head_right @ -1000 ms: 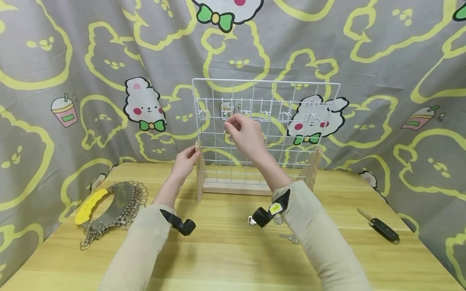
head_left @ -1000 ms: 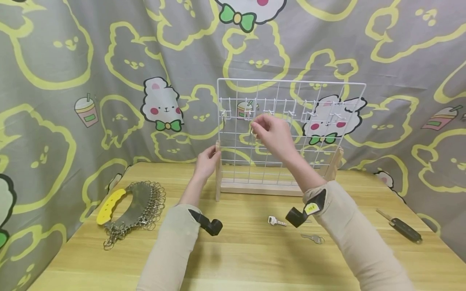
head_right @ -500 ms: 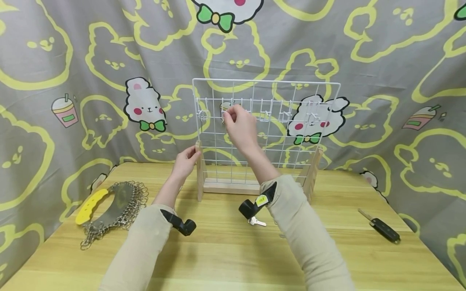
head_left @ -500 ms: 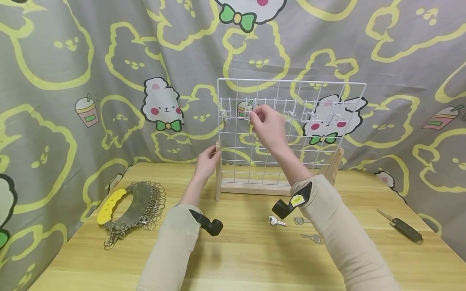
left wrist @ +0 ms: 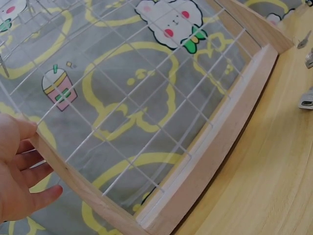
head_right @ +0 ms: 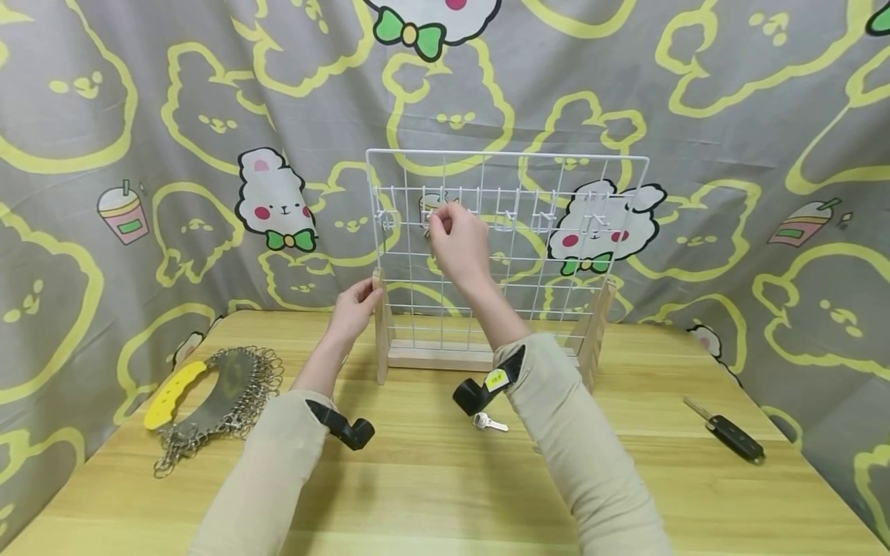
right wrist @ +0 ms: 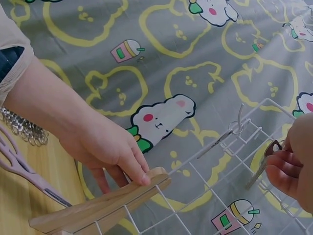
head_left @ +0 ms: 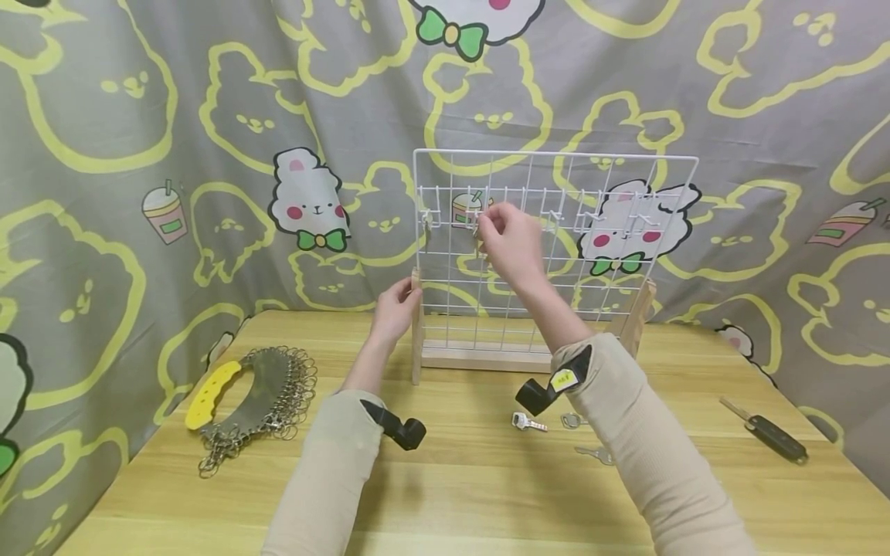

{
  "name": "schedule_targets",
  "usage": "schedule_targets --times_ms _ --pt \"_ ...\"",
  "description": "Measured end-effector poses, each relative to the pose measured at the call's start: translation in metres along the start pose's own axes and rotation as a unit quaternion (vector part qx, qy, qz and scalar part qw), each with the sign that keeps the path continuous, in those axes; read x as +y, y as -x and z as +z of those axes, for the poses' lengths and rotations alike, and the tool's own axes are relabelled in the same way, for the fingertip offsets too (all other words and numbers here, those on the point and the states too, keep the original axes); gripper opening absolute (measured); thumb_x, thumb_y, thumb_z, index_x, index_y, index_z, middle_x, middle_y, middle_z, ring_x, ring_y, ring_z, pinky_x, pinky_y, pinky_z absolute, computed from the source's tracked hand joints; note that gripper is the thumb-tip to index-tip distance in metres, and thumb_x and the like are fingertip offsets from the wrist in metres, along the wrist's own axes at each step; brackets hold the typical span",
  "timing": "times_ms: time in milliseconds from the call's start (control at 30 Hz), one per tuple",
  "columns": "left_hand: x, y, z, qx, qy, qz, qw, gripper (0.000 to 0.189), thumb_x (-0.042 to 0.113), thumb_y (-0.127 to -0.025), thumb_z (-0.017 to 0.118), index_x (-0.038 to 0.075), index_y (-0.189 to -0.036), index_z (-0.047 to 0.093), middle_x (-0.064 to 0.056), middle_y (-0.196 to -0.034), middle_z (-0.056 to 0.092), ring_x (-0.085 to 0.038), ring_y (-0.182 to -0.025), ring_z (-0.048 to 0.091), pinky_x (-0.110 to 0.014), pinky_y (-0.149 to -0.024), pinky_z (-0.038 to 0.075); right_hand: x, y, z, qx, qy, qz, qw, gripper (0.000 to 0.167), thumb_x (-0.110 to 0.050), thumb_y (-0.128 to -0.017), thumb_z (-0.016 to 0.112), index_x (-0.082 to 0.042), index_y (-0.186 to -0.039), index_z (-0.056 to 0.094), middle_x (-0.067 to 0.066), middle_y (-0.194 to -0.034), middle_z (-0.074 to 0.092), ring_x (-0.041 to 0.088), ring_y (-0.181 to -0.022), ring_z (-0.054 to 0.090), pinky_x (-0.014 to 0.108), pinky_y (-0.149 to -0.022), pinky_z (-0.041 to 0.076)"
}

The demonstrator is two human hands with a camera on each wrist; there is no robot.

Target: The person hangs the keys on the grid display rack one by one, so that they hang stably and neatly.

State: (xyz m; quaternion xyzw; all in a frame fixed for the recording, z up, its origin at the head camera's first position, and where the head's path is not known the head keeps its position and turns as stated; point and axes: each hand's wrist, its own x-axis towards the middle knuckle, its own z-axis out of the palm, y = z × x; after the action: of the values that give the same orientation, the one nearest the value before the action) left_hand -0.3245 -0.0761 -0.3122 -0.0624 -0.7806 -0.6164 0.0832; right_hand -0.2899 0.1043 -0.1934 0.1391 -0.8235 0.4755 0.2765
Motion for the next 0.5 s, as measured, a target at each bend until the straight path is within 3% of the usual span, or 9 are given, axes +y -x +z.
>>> schedule_targets --times_ms 200,333,500 --pt "0.000 0.001 0.001 -0.001 0.004 0.006 1.0000 0.045 0.019 -0.097 0.048 0.002 -0.138 0.040 -0.015 -0.138 0.045 -0.027 -0.126 0.043 -0.037 -0.105 0.035 0.003 0.000 0.000 -0.026 0.006 0.033 0.9991 0.019 -0.014 -0.095 0.051 0.002 -0.098 0.061 0.014 -0.081 0.065 0.027 -0.064 0.063 0.022 -0.047 0.052" --pt "0.000 0.002 0.001 -0.001 0.006 0.007 1.0000 0.045 0.018 -0.097 0.048 0.001 -0.138 0.040 -0.016 -0.138 0.045 -0.028 -0.126 0.043 -0.037 -0.105 0.035 0.006 0.002 0.000 -0.034 0.006 0.048 0.9982 0.019 -0.014 -0.094 0.052 0.001 -0.099 0.060 0.017 -0.085 0.064 0.024 -0.064 0.063 0.022 -0.050 0.053" --pt "0.001 0.002 0.001 0.005 0.003 0.006 1.0000 0.044 0.017 -0.097 0.049 0.001 -0.137 0.041 -0.015 -0.137 0.046 -0.027 -0.125 0.044 -0.037 -0.105 0.035 0.016 0.008 -0.003 -0.032 -0.001 0.040 0.9987 0.016 -0.012 -0.093 0.052 0.001 -0.095 0.060 0.016 -0.081 0.064 0.024 -0.063 0.062 0.026 -0.052 0.055"
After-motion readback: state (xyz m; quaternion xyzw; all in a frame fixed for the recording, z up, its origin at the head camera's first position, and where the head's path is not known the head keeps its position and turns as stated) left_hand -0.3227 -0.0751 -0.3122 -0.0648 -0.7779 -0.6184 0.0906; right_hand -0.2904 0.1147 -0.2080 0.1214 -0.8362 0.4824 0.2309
